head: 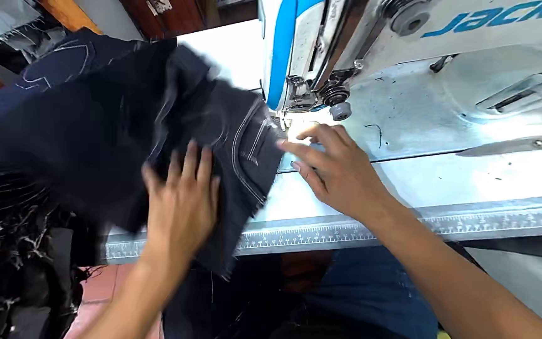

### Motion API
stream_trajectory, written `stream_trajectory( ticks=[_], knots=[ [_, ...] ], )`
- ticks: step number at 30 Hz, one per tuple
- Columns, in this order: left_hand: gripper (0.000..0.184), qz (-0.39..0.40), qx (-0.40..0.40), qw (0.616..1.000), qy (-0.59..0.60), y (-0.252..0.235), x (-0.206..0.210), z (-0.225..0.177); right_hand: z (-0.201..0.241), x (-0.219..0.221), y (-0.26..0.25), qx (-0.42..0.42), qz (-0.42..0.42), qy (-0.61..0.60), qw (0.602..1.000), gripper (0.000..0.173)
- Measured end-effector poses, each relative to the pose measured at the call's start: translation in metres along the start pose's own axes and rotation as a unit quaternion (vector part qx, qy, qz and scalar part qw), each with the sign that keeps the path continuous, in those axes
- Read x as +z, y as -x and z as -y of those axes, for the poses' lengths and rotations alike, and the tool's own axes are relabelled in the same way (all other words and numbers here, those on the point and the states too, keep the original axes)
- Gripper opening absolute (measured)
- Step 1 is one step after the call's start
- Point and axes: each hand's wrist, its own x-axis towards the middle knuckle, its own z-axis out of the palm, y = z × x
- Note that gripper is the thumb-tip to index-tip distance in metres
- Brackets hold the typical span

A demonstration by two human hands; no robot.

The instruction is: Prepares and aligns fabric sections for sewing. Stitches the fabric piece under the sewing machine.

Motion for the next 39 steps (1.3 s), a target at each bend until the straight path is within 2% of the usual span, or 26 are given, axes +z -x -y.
stream_trajectory(
  ticks=[2,3,6,8,12,17,22,25,27,29,33,39],
  knots=[
    [0.059,-0.024,-0.048,0.998,-0.027,0.030,-0.006,-0.033,0.000,0.002,0.003,-0.041,0.007,0.002,0.999,0.034],
    [0.053,-0.044,-0.025,0.999,0.004,0.033,-0.006,-0.040,0.001,0.001,0.005,-0.053,0.012,0.000,0.999,0.034],
    [0.048,-0.051,0.160,0.969,0.181,0.020,0.001,-0.040,0.003,-0.009,0.014,-0.073,0.042,-0.022,0.996,0.034],
    [0.043,-0.040,0.218,0.942,0.251,0.013,0.005,-0.043,0.004,-0.017,0.022,-0.093,0.064,-0.013,0.994,0.034],
    [0.025,-0.065,0.200,0.943,0.259,0.003,-0.004,-0.043,-0.001,-0.023,0.036,-0.137,0.080,-0.009,0.987,0.030],
    [0.021,-0.072,0.226,0.943,0.234,-0.015,-0.006,-0.031,-0.007,-0.025,0.041,-0.161,0.081,-0.004,0.984,0.034],
    [0.014,-0.069,0.161,0.924,0.339,-0.033,0.006,-0.036,-0.004,-0.024,0.044,-0.192,0.071,0.008,0.979,0.040],
    [0.009,-0.089,0.162,0.928,0.323,-0.032,0.004,-0.043,-0.002,-0.024,0.047,-0.199,0.056,0.028,0.978,0.039],
    [0.021,-0.098,0.218,0.938,0.252,-0.022,-0.001,-0.042,-0.001,-0.023,0.047,-0.199,0.052,0.019,0.978,0.038],
    [0.030,-0.074,0.250,0.945,0.199,-0.011,-0.001,-0.037,-0.002,-0.023,0.046,-0.187,0.060,0.013,0.981,0.037],
    [0.054,-0.068,0.244,0.948,0.191,-0.015,0.017,-0.035,-0.008,-0.024,0.038,-0.147,0.072,0.026,0.986,0.042],
    [0.059,-0.068,0.219,0.958,0.169,-0.052,0.025,-0.037,-0.036,-0.022,0.006,-0.135,0.082,0.043,0.986,0.050]
  ],
)
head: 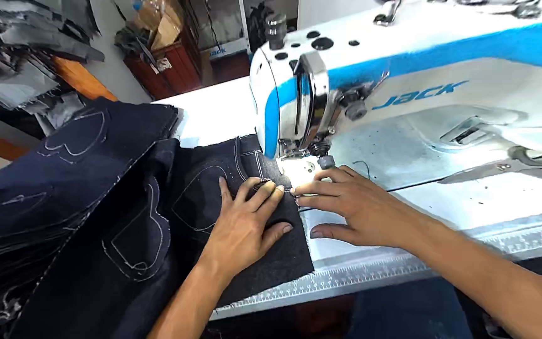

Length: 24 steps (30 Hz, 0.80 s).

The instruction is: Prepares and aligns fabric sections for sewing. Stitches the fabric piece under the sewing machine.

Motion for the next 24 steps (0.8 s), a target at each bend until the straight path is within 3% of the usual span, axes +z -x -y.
stream_trajectory(
  ticks=[7,15,17,19,21,23,24],
  knots=[
    [0.060,0.009,-0.011,1.000,-0.015,-0.028,0.006,0.023,-0.017,0.015,-0.010,0.050,-0.037,-0.027,0.998,0.057],
    [0.058,0.060,-0.007,0.994,-0.087,-0.066,-0.014,0.044,-0.014,0.015,-0.010,0.058,-0.066,0.009,0.996,0.052],
    [0.048,0.063,-0.007,0.995,-0.083,-0.076,-0.035,0.057,-0.012,0.015,-0.009,0.052,-0.089,0.027,0.994,0.046],
    [0.037,0.061,-0.086,0.992,-0.074,-0.082,-0.049,0.087,0.006,0.014,0.000,0.062,-0.137,-0.036,0.988,0.031],
    [0.043,-0.004,-0.199,0.979,-0.053,-0.074,-0.036,0.128,0.053,0.006,0.018,0.070,-0.132,-0.289,0.946,0.027],
    [0.063,-0.038,-0.296,0.954,-0.032,-0.053,-0.011,0.153,0.092,-0.004,0.044,0.050,0.030,-0.553,0.831,0.043],
    [0.070,-0.029,-0.324,0.945,-0.025,-0.043,-0.007,0.149,0.101,-0.002,0.058,0.054,0.132,-0.630,0.763,0.059]
  ],
)
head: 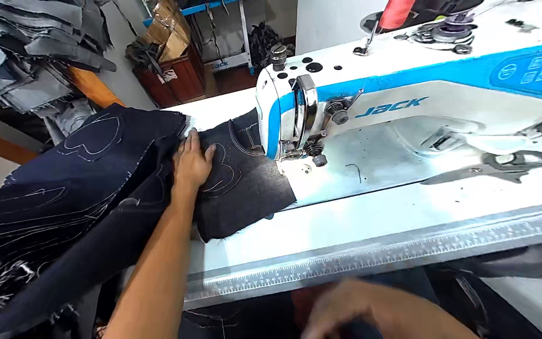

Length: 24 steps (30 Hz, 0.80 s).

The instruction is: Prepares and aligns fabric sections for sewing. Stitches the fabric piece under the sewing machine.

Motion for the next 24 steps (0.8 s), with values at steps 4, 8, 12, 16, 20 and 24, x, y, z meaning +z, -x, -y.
stream_trajectory(
  ticks=[4,8,12,16,20,24],
  knots=[
    [0.075,0.015,-0.047,0.998,-0.037,0.094,-0.014,-0.021,-0.053,0.026,0.027,0.097,0.061,-0.243,0.963,0.104],
    [0.083,-0.095,-0.092,0.985,-0.108,0.234,-0.045,-0.040,-0.063,0.053,0.013,0.057,-0.075,-0.361,0.928,0.064],
    [0.087,-0.029,-0.219,0.974,-0.053,0.354,-0.075,-0.031,-0.042,0.096,-0.036,0.156,-0.059,-0.075,0.983,0.039],
    [0.053,0.021,-0.308,0.930,0.198,0.426,-0.047,0.093,-0.054,0.144,-0.092,0.273,0.057,-0.059,0.959,0.044],
    [0.036,-0.008,-0.341,0.836,0.430,0.423,-0.008,0.171,-0.064,0.175,-0.125,0.329,-0.029,-0.252,0.910,0.042],
    [0.045,0.021,-0.372,0.882,0.290,0.323,-0.006,0.133,-0.058,0.145,-0.122,0.311,-0.162,-0.332,0.876,0.039]
  ],
)
